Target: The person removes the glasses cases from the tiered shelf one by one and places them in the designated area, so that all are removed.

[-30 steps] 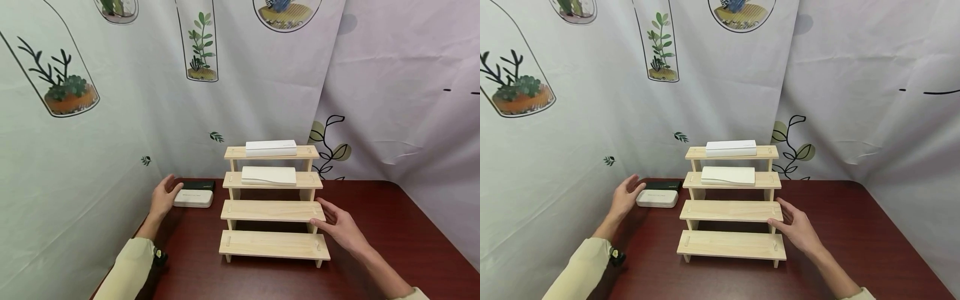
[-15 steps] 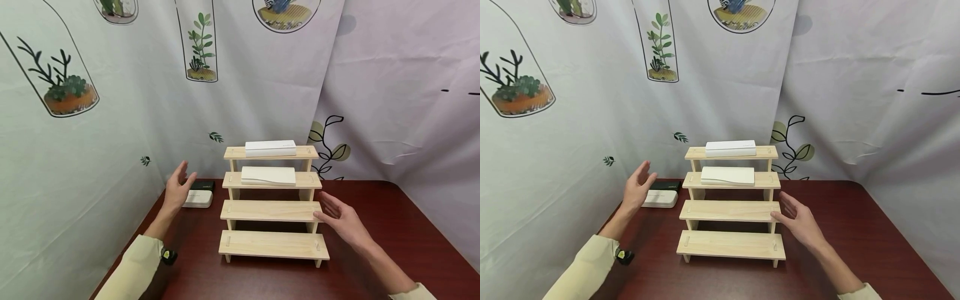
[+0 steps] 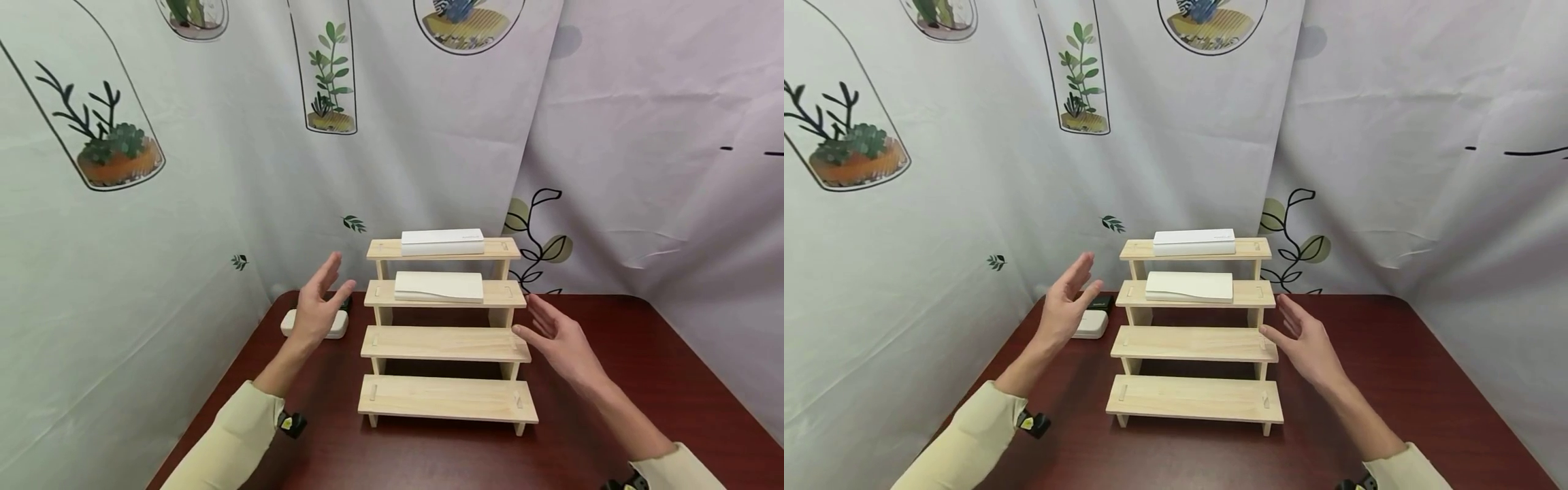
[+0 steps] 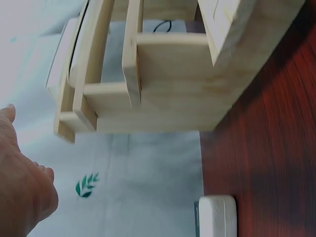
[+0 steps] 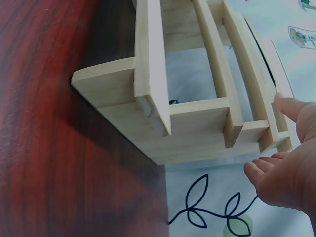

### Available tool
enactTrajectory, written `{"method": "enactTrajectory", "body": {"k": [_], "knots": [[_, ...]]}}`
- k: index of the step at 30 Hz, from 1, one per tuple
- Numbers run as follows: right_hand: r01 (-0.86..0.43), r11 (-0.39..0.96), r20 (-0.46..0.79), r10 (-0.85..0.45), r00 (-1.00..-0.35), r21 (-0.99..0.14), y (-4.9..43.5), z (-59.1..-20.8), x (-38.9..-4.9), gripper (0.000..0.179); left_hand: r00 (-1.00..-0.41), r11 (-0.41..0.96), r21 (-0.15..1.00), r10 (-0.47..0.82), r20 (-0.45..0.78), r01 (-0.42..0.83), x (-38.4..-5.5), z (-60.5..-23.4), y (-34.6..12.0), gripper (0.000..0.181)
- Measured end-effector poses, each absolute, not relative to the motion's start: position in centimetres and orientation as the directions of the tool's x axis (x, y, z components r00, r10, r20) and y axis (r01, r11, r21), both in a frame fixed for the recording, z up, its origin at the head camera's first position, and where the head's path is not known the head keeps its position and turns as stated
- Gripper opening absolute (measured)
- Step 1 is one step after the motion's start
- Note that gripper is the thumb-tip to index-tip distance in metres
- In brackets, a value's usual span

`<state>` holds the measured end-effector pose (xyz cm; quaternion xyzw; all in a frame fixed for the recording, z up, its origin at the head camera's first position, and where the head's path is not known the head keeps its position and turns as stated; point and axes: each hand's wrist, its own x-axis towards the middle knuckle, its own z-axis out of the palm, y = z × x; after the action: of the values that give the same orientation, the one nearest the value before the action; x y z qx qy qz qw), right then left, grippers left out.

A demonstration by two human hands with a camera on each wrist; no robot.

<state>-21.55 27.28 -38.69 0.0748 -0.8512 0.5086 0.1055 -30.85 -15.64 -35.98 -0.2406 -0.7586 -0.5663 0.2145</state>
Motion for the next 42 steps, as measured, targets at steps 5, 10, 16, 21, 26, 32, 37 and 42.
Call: {"method": "enactTrajectory", "body": {"k": [5, 10, 16, 21, 26, 32, 37, 42], "knots": [[-0.233, 0.483, 0.262, -0.008, -0.965, -0.844, 26.9, -38.3, -21.9, 0.086, -0.778, 0.229, 0.744, 0.164, 0.606, 0.628, -30.4, -35.8, -14.5, 0.073], [-0.238, 0.47, 0.263, -0.013, -0.965, -0.85, 26.6, -38.2, -22.1, 0.085, -0.772, 0.237, 0.734, 0.197, 0.605, 0.636, -30.0, -35.8, -13.7, 0.073], [-0.251, 0.441, 0.269, -0.021, -0.963, -0.862, 26.4, -38.2, -22.5, 0.086, -0.789, 0.244, 0.751, 0.233, 0.569, 0.614, -29.8, -35.9, -12.7, 0.072], [-0.248, 0.439, 0.265, -0.023, -0.964, -0.864, 26.2, -38.3, -22.8, 0.088, -0.792, 0.261, 0.749, 0.252, 0.557, 0.609, -29.8, -36.1, -11.8, 0.073], [-0.247, 0.451, 0.268, -0.018, -0.963, -0.858, 26.0, -38.3, -23.0, 0.089, -0.795, 0.244, 0.761, 0.274, 0.541, 0.602, -30.0, -36.2, -10.9, 0.072], [-0.248, 0.46, 0.277, -0.005, -0.961, -0.853, 25.9, -38.2, -23.3, 0.089, -0.812, 0.235, 0.785, 0.29, 0.507, 0.573, -30.3, -36.4, -9.8, 0.072], [-0.253, 0.469, 0.288, 0.002, -0.958, -0.846, 25.8, -38.4, -23.7, 0.087, -0.831, 0.297, 0.78, 0.291, 0.475, 0.55, -30.5, -36.3, -9.3, 0.073], [-0.258, 0.468, 0.298, 0.013, -0.954, -0.845, 25.8, -38.4, -24.2, 0.085, -0.84, 0.351, 0.767, 0.313, 0.444, 0.537, -30.5, -35.8, -8.8, 0.073]]}}
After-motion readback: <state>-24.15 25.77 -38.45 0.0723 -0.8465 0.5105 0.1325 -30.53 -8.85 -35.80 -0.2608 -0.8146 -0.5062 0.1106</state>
